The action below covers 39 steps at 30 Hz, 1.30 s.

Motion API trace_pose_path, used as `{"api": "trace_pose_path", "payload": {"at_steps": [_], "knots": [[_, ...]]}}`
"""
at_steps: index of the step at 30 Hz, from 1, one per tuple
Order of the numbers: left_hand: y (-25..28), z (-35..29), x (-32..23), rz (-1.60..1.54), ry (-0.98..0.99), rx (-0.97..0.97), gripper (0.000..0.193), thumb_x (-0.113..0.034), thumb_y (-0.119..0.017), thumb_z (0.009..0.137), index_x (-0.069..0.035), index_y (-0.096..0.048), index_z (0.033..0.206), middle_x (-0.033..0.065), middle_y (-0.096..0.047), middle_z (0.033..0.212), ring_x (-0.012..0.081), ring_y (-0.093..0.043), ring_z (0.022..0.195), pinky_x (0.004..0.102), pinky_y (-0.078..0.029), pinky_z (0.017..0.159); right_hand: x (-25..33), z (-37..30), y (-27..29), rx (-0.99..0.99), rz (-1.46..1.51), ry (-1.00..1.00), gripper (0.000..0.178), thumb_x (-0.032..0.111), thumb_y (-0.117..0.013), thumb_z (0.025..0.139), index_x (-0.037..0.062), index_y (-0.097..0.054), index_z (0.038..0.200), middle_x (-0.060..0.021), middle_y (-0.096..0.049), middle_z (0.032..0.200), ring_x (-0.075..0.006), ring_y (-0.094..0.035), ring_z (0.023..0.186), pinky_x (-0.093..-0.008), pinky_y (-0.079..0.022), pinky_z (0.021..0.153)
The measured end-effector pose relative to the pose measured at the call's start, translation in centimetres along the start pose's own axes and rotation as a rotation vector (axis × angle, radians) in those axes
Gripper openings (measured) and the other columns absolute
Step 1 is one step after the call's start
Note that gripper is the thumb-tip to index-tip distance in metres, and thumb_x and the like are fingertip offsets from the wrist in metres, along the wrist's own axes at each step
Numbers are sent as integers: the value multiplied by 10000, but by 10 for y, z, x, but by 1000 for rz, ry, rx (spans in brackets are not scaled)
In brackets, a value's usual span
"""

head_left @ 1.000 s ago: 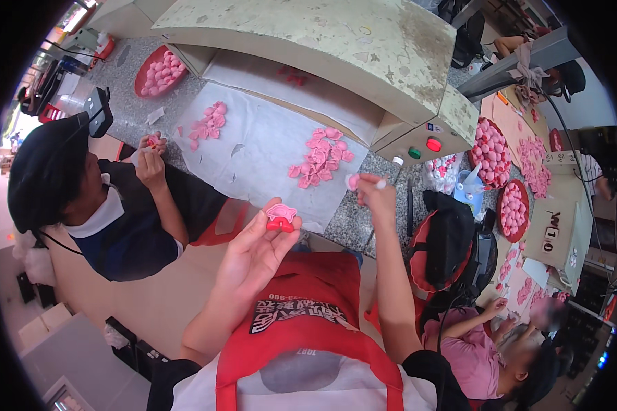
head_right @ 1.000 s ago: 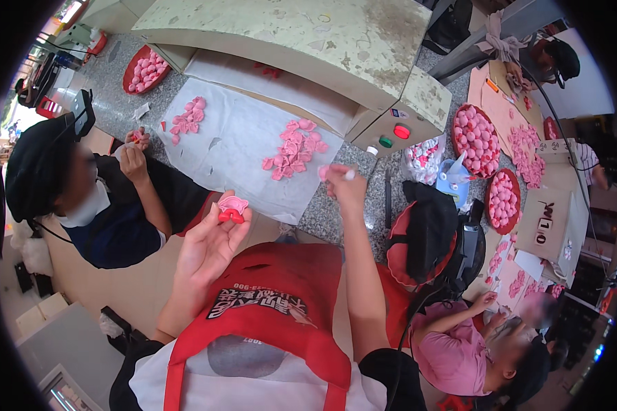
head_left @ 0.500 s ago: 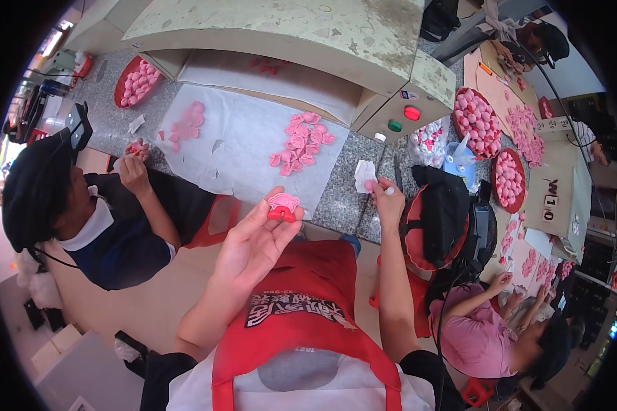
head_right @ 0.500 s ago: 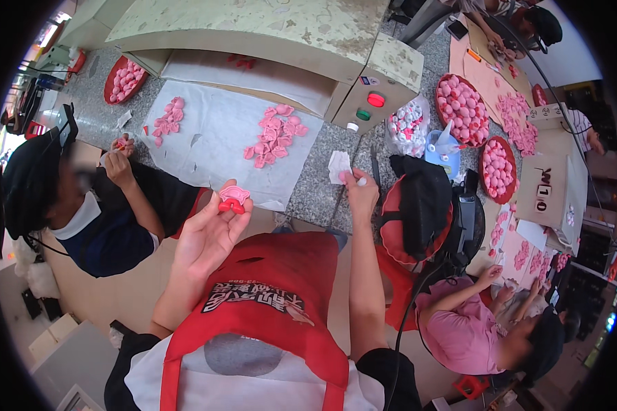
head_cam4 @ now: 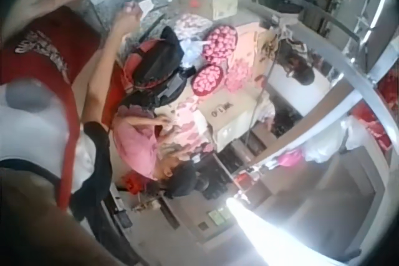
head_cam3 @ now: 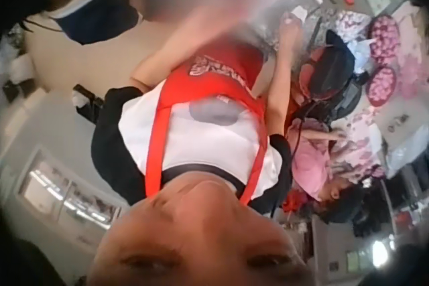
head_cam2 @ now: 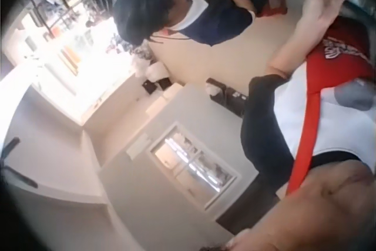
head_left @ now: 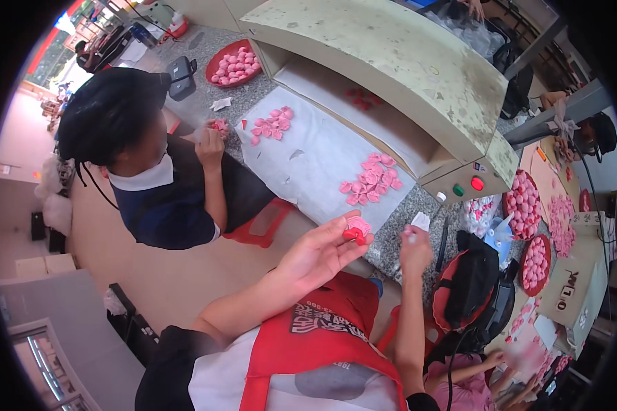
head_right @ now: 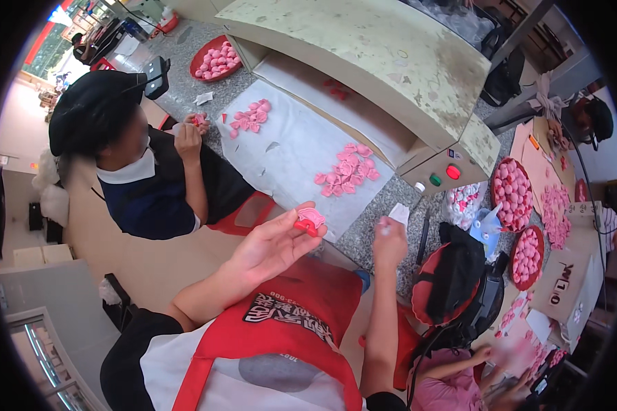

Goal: The person assembles small figurines by applying adhesive from a squeeze bottle onto component pieces and pressing the parts together by hand.

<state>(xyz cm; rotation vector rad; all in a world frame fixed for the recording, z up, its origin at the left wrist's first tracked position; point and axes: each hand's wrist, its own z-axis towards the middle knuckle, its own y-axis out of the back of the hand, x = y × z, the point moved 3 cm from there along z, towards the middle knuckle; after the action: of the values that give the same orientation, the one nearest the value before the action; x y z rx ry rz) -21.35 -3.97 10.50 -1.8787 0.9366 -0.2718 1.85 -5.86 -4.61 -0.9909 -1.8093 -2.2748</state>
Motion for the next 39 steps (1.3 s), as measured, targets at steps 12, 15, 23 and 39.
{"api": "trace_pose_path", "payload": {"at_steps": [12, 15, 23, 39], "knots": [[1, -4, -11, 29, -76, 14, 452, -206, -486, 884, -5, -322, 1254, 132, -506, 1073, 249, -494, 1064, 345, -417, 922, 9, -17, -31, 86, 130, -11, 199, 226, -648, 720, 95, -637, 869, -97, -563, 908, -298, -582, 785, -387, -466, 686], [-5, -5, -4, 52, -49, 29, 461, -223, -487, 884, -5, -322, 1256, 133, -512, 1065, 244, -508, 1050, 336, -426, 914, 23, -16, -39, 104, 93, 9, 191, 228, -638, 733, 86, -639, 861, -117, -566, 904, -301, -582, 784, -389, -465, 691], [-16, -11, 6, 78, -19, 98, 465, -222, -489, 884, 21, -339, 1251, 132, -542, 1061, 235, -532, 1029, 314, -452, 879, 93, -7, 91, -26, 668, -37, 200, 26, -662, 690, 32, -631, 887, -96, -575, 924, -184, -590, 712, -285, -468, 618], [-53, -16, 10, 485, -205, 278, 327, -116, -470, 888, 54, -470, 1167, 154, -534, 1125, 202, -525, 1026, 332, -436, 874, 185, -42, 188, -159, 472, 552, 288, -55, -720, 591, 15, -620, 852, -121, -585, 863, -199, -594, 752, -262, -485, 628]]}}
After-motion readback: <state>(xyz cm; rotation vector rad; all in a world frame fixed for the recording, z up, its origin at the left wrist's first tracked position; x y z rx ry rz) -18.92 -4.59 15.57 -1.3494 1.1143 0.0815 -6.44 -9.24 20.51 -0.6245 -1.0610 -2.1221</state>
